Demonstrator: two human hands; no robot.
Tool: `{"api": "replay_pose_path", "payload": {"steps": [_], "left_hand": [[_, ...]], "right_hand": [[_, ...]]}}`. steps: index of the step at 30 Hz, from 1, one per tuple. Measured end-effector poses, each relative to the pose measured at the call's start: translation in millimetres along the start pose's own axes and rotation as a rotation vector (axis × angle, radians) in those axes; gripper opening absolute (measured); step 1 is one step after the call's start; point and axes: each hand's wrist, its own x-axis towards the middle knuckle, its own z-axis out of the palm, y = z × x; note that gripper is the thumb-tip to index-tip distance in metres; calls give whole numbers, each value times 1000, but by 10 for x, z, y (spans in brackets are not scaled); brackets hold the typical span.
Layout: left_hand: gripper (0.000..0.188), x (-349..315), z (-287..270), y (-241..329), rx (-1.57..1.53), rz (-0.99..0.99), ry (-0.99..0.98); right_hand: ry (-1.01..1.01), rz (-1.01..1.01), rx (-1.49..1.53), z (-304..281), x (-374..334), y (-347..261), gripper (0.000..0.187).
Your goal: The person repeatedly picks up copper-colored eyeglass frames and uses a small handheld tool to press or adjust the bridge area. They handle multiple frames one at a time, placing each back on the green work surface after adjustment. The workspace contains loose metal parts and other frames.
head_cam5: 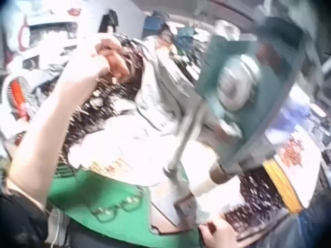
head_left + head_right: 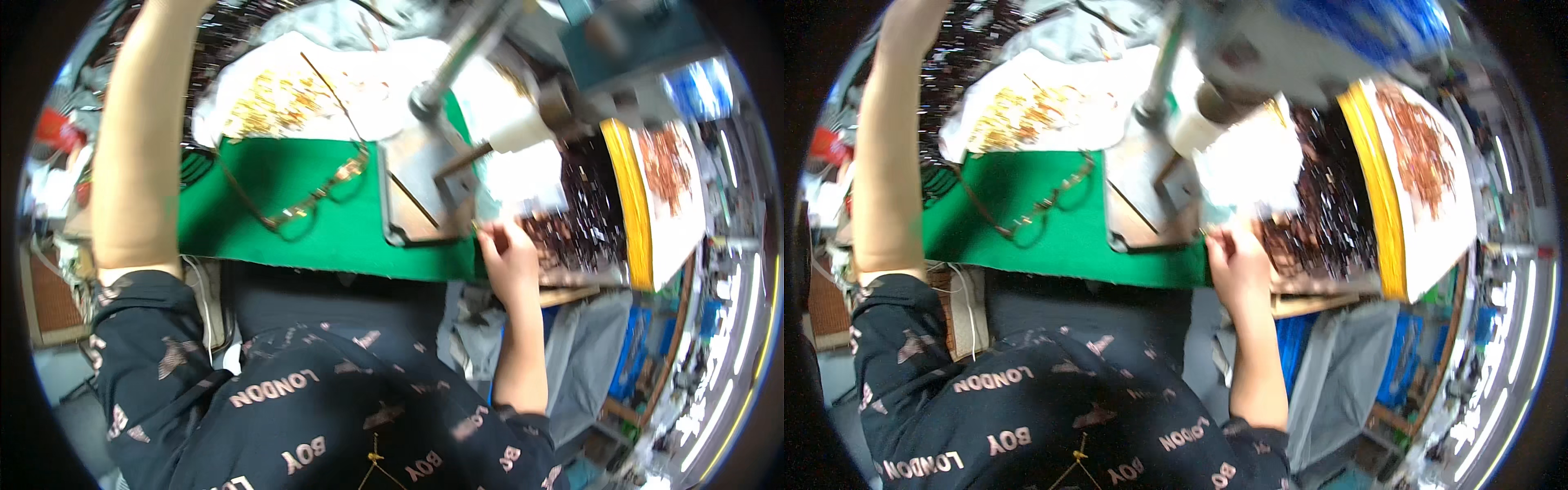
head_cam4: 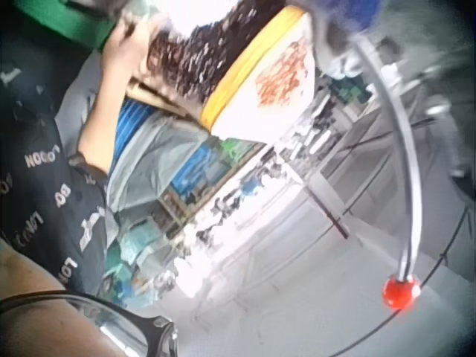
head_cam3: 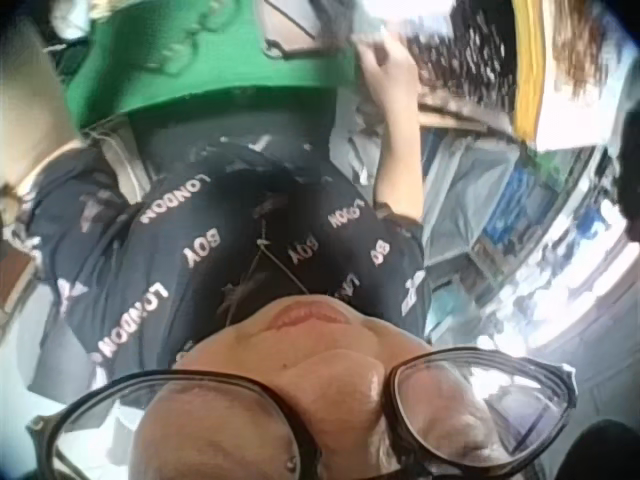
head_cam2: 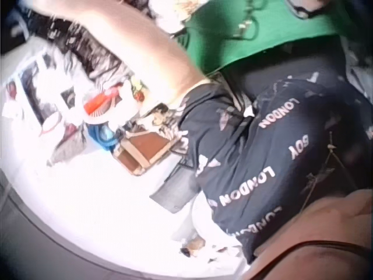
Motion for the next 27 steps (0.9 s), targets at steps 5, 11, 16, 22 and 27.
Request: {"api": "replay_pose_path", "payload": {"steps": [5, 11, 16, 22, 27], "left_hand": [[21, -171, -34, 414, 421, 77, 288], [43, -743, -497, 447, -517, -442, 113], [49, -1448, 107, 1008, -1285, -702, -412], [40, -2127, 423, 1167, -1157, -385, -1114], [30, -2125, 288, 1153, -1048, -523, -1083]], "right_hand": [[33, -41, -138, 10, -18, -35, 9], [-19, -168, -205, 19, 15, -68, 7], [-112, -73, -218, -192, -34, -43, 7], [-152, 103, -26, -178, -37, 37, 8], [-81, 76, -26, -88, 34, 21, 8]]}}
